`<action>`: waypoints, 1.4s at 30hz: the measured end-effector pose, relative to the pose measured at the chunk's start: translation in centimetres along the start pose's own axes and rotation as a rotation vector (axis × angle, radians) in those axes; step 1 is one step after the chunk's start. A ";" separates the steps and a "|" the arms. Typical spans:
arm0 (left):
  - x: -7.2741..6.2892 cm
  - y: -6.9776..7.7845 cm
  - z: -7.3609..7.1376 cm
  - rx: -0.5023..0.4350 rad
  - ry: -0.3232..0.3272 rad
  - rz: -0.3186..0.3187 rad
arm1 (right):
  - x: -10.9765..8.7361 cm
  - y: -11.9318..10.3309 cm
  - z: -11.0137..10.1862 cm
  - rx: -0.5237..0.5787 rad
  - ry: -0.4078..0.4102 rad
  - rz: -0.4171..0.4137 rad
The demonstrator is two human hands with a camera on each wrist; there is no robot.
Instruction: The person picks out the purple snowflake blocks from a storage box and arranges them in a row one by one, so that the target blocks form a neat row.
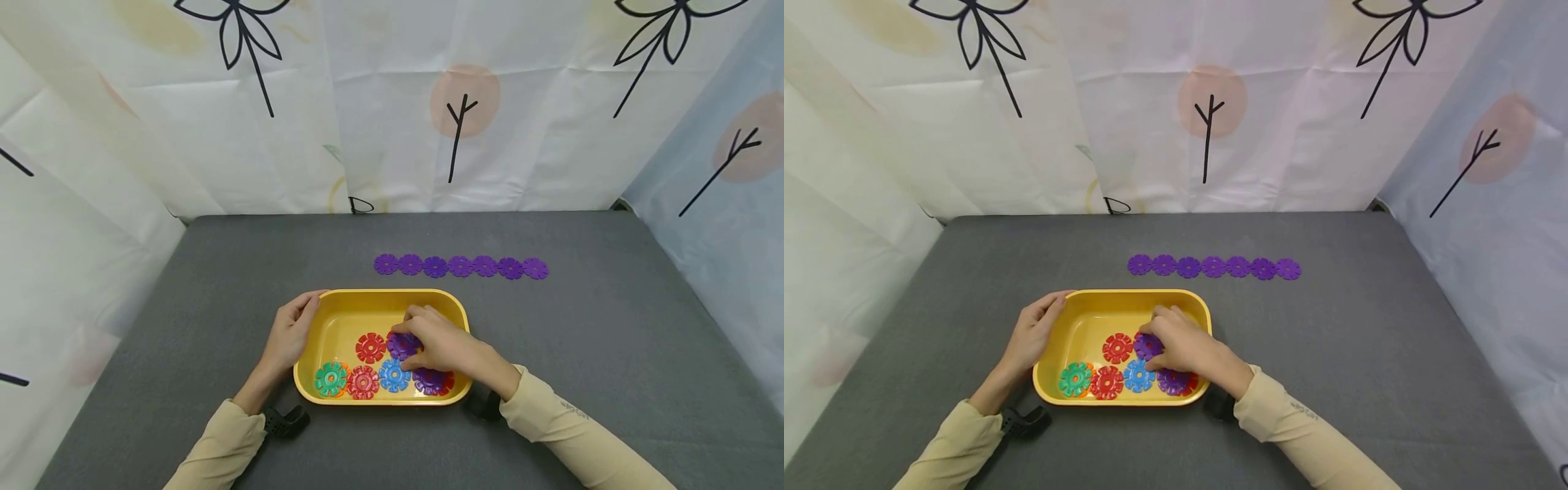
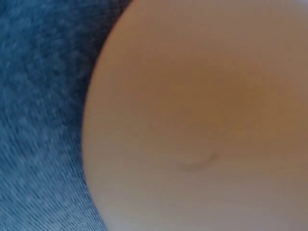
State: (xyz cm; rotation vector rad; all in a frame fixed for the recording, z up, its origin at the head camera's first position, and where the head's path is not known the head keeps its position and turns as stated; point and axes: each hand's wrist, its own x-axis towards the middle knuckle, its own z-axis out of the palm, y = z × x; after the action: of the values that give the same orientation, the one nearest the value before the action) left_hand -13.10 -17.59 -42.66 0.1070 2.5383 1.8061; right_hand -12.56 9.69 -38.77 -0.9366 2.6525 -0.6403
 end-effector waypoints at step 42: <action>0.0 -0.2 0.2 0.038 0.023 -0.010 | 0.2 -0.1 -0.1 -0.080 0.073 -0.118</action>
State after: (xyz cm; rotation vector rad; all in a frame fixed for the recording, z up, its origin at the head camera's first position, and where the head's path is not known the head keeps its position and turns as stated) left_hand -13.07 -17.51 -42.93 0.0750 2.5842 1.7671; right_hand -12.68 9.56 -38.65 -1.1191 2.7209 -0.6100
